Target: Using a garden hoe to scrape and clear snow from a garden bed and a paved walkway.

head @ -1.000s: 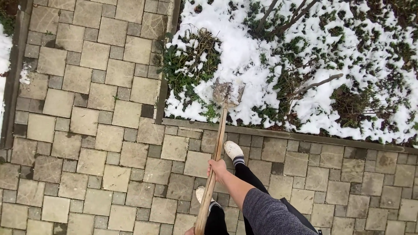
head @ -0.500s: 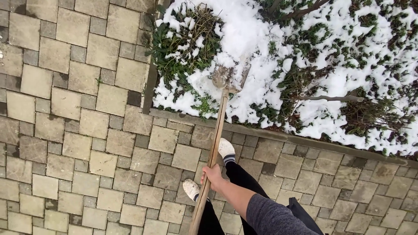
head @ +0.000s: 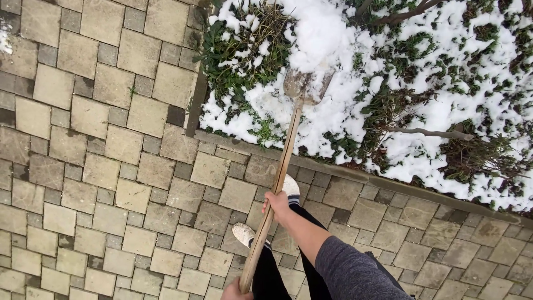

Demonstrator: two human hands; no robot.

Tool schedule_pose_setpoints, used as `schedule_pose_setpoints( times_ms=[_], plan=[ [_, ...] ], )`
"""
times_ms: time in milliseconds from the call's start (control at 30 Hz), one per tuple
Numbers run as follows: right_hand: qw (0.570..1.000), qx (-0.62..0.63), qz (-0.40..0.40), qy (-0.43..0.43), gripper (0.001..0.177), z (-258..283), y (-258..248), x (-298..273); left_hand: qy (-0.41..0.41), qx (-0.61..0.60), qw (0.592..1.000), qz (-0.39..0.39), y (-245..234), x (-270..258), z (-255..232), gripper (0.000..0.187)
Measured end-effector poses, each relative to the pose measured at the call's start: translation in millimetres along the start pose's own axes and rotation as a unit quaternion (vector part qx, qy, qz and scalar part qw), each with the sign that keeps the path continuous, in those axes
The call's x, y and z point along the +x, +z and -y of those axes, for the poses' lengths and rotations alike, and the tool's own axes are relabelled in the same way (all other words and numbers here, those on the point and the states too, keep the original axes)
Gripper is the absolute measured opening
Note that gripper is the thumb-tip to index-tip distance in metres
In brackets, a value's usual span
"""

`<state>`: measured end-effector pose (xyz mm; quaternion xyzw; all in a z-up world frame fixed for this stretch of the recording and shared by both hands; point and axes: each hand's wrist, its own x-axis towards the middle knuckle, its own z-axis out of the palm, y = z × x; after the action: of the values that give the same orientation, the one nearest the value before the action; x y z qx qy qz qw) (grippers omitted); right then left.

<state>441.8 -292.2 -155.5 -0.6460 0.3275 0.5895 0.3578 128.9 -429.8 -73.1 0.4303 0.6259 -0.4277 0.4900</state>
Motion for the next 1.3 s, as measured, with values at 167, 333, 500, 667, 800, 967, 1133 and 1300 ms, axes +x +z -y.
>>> schedule_pose_setpoints(
  times_ms=[167, 333, 500, 667, 800, 967, 1133, 1300],
  plan=[
    [0.999, -0.012, -0.001, -0.045, 0.022, 82, -3, 16, 0.026, -0.230, 0.967, 0.108, -99, -119, -174, 0.033],
    [0.999, -0.019, -0.011, -0.044, 0.030, 57, -8, 4, 0.020, -0.265, 0.957, 0.112, -71, -104, -135, 0.023],
    [1.000, 0.001, -0.006, -0.017, 0.025, 22, -13, 8, -0.012, -0.129, 0.990, 0.052, -40, -70, -86, 0.044],
    [0.998, -0.015, -0.024, -0.064, 0.018, 106, -3, 26, 0.037, -0.262, 0.954, 0.139, -106, -114, -201, 0.033],
    [0.997, -0.012, -0.009, -0.081, 0.022, 113, -4, 26, 0.064, -0.259, 0.954, 0.134, -115, -128, -207, 0.046],
    [0.997, 0.005, 0.003, -0.080, 0.029, 79, 0, -27, 0.094, -0.284, 0.946, 0.128, -112, -149, -152, 0.028],
    [0.995, 0.000, 0.008, -0.101, 0.039, 43, 19, -79, 0.092, -0.226, 0.966, 0.088, -129, -155, -92, 0.022],
    [0.994, 0.052, -0.038, -0.087, 0.027, 24, 59, -117, 0.156, -0.233, 0.946, 0.161, -196, -189, -51, 0.022]
  ],
)
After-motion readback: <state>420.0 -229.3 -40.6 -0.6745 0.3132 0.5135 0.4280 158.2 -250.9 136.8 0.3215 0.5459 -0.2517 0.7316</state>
